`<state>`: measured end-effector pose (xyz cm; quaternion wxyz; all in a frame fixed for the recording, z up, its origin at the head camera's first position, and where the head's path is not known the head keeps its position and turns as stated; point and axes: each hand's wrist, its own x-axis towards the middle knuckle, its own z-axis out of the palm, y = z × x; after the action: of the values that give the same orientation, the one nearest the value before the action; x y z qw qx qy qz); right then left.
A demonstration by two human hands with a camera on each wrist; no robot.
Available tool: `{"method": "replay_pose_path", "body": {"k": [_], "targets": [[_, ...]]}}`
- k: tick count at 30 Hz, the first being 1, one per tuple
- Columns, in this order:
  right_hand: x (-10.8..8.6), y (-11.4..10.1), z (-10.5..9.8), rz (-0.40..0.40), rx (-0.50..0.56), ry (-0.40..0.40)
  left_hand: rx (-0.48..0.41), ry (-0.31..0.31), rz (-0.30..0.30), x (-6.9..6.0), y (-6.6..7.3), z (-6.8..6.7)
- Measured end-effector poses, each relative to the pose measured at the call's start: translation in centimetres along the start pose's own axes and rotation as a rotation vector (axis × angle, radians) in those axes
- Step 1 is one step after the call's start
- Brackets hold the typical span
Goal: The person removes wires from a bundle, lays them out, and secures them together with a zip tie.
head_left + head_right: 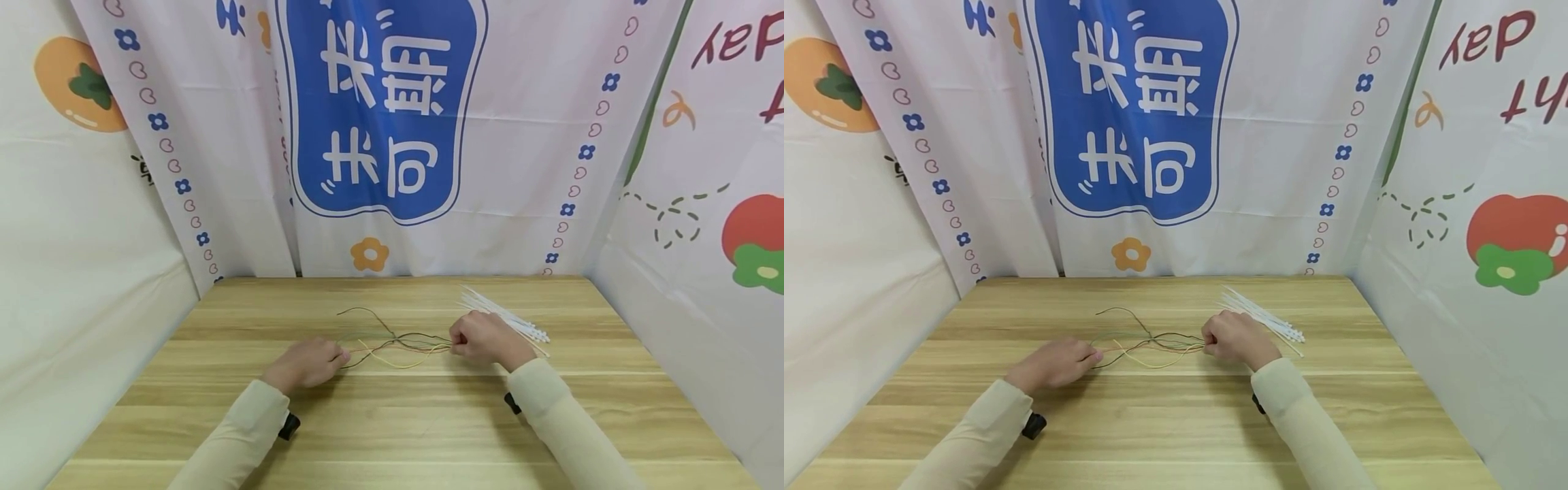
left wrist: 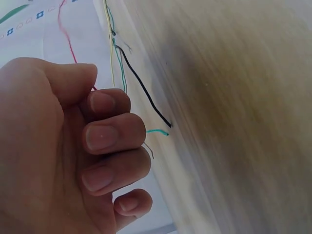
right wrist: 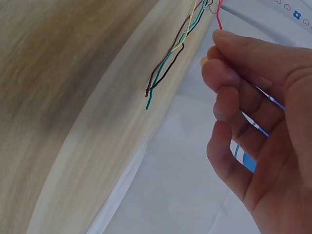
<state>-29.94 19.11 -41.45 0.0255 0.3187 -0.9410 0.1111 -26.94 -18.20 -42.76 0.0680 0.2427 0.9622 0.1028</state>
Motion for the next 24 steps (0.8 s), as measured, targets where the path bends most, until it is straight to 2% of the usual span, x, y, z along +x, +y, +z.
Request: {"method": "replay_pose_path", "body": {"k": [5, 12, 19, 24], "targets": [[0.2, 0.0, 0.3, 0.027, 0.014, -0.022, -0.003, 0.015, -0.005, -0.1, 0.0, 0.2], [0.3, 0.0, 0.4, 0.062, 0.060, -0.040, 0.003, 0.026, -0.078, -0.5, -0.4, 0.3], [0.2, 0.4, 0.6, 0.111, 0.073, -0.037, 0.026, 0.061, -0.079, -0.9, -0.9, 0.3], [0.1, 0.5, 0.6, 0.101, 0.094, -0.016, 0.035, 0.091, -0.101, -1.0, -1.0, 0.4]]}}
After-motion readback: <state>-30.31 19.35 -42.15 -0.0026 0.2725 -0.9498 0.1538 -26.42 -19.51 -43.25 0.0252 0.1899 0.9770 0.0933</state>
